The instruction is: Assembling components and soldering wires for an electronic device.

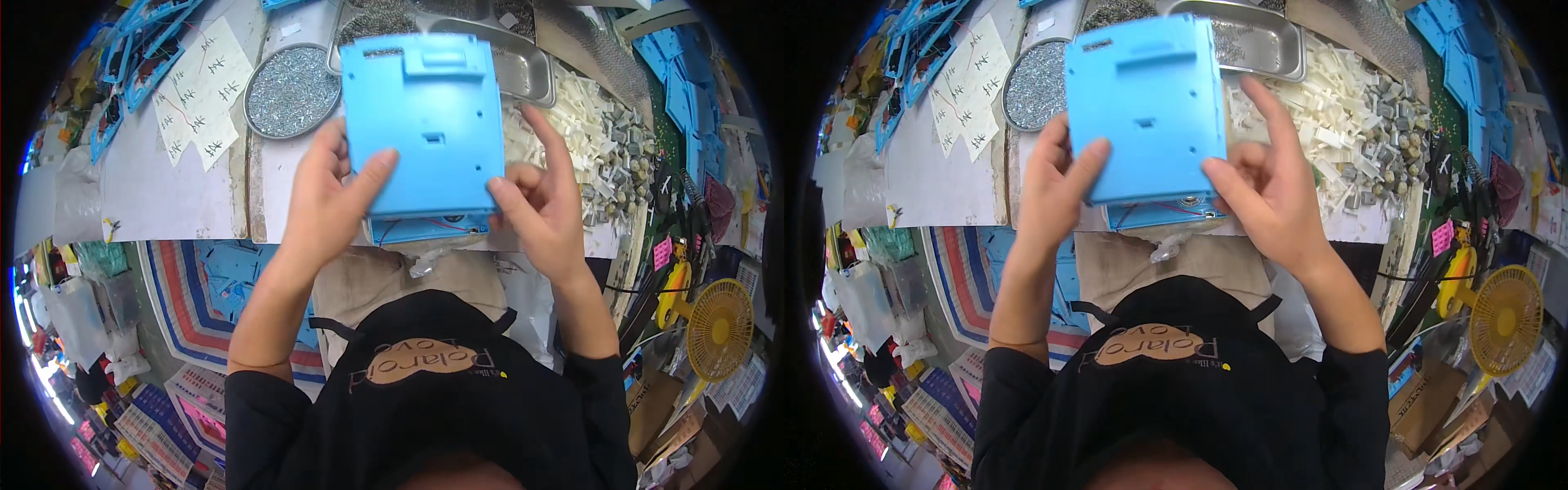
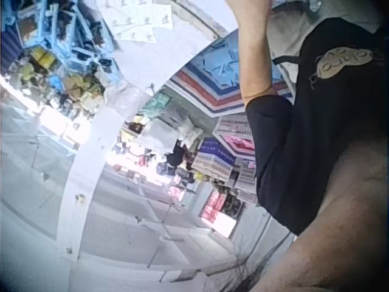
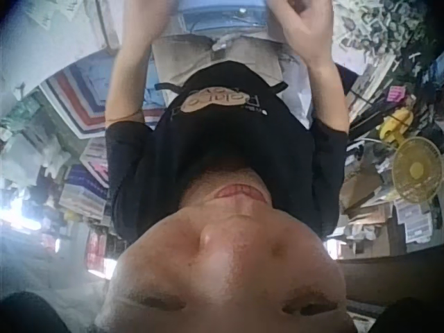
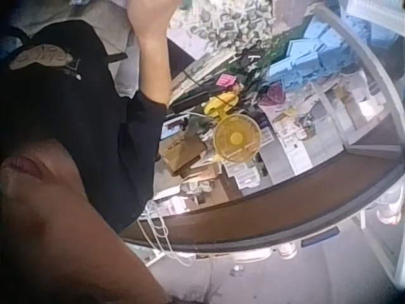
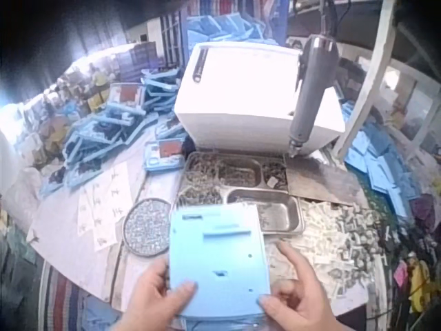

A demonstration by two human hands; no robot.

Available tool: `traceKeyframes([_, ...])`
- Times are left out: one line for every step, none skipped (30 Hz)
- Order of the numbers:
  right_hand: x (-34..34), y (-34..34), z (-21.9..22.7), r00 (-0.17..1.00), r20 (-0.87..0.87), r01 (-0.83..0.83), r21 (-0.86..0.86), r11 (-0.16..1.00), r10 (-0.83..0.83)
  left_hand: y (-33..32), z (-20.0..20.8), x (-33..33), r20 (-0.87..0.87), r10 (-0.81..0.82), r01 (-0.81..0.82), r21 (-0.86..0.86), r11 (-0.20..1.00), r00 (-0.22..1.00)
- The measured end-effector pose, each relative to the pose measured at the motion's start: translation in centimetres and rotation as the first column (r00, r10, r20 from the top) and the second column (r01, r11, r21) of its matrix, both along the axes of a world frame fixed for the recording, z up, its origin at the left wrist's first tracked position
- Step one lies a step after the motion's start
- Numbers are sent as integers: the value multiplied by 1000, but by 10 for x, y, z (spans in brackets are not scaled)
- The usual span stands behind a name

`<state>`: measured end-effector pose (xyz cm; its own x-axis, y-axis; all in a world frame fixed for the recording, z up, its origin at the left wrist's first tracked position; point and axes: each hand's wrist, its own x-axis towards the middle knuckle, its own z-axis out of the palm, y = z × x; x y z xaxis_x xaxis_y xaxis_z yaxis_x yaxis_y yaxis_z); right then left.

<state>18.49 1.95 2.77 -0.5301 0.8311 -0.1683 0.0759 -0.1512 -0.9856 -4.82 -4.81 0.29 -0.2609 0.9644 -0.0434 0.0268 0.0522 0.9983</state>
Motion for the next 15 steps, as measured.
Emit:
traceKeyframes([7,-5,-7,997,72,32,26,999,-33,-4,-5,4,-107,-25,26,11,1000,994])
traceKeyframes([11,-12,-15,987,145,65,84,994,-76,-5,5,8,-260,-48,20,-111,994,964])
traceKeyframes([15,-16,-21,969,236,34,169,985,-74,-6,6,9,-380,-73,26,-127,992,922])
traceKeyframes([20,-19,-25,942,326,-7,249,968,-77,-7,5,10,-493,-99,31,-143,989,865])
traceKeyframes([23,-20,-28,909,408,-59,327,943,-84,-7,5,10,-602,-117,29,-154,988,790])
traceKeyframes([19,-20,-32,904,408,-64,429,901,-130,-6,1,10,-614,-85,29,-100,995,784])
traceKeyframes([17,-17,-35,900,422,-93,430,898,-108,-5,-6,10,-625,-51,29,-45,999,779])
traceKeyframes([16,-11,-36,895,436,-120,431,894,-90,-3,-9,11,-633,-19,34,11,999,774])
traceKeyframes([15,-7,-37,889,452,-147,431,890,-72,-2,-9,10,-626,-34,38,-7,999,779])
traceKeyframes([15,-6,-38,891,452,-167,433,886,-53,-2,-9,8,-618,-48,42,-25,999,785])
traceKeyframes([14,-4,-40,893,450,-191,436,880,-29,-2,-10,5,-613,-58,40,-43,998,788])
traceKeyframes([13,-3,-42,894,448,-215,438,873,-5,-4,-10,4,-590,-58,30,-57,998,805])
traceKeyframes([12,-2,-42,882,472,-251,465,849,2,-8,-11,3,-567,-57,19,-71,997,822])
traceKeyframes([11,-2,-42,867,498,-288,489,823,8,-12,-11,3,-540,-56,10,-88,996,840])
traceKeyframes([10,-1,-41,852,524,-326,510,796,13,-14,-13,3,-561,-36,-3,-68,998,827])
